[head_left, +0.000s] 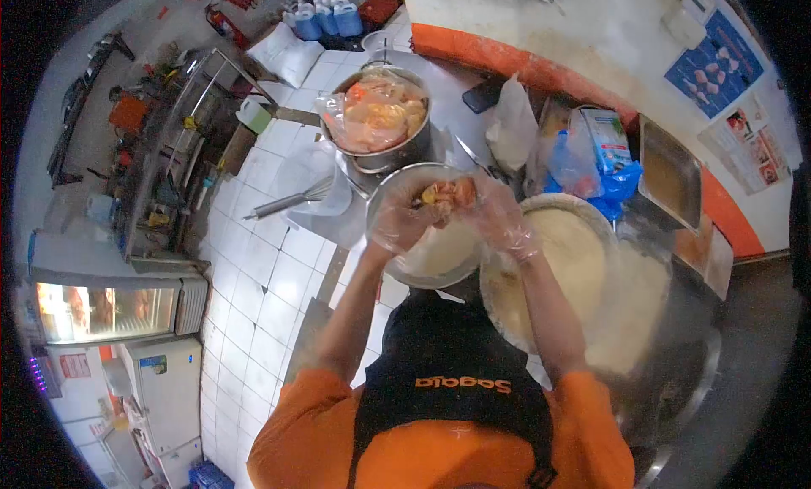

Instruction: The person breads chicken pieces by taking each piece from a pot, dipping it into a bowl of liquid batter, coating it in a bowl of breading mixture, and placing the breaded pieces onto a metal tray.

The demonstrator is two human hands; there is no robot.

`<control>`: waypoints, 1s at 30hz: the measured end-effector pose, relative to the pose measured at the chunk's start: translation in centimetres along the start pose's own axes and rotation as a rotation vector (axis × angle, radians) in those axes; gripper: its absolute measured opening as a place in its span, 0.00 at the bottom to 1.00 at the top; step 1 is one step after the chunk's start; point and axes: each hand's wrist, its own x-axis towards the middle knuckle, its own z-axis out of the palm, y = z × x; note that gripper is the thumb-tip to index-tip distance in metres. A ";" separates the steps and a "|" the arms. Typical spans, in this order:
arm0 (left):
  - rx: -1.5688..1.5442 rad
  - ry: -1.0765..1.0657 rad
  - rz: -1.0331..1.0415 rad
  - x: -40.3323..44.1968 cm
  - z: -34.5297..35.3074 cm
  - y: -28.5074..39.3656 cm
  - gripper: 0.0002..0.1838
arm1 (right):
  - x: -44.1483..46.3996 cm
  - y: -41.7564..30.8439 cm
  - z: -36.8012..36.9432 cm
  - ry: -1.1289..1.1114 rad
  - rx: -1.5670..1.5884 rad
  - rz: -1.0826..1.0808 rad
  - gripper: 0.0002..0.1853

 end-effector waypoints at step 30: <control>-0.552 -0.010 -0.533 -2.8 3.8 -4.6 0.20 | -8.4 2.7 1.1 0.307 1.096 0.111 0.40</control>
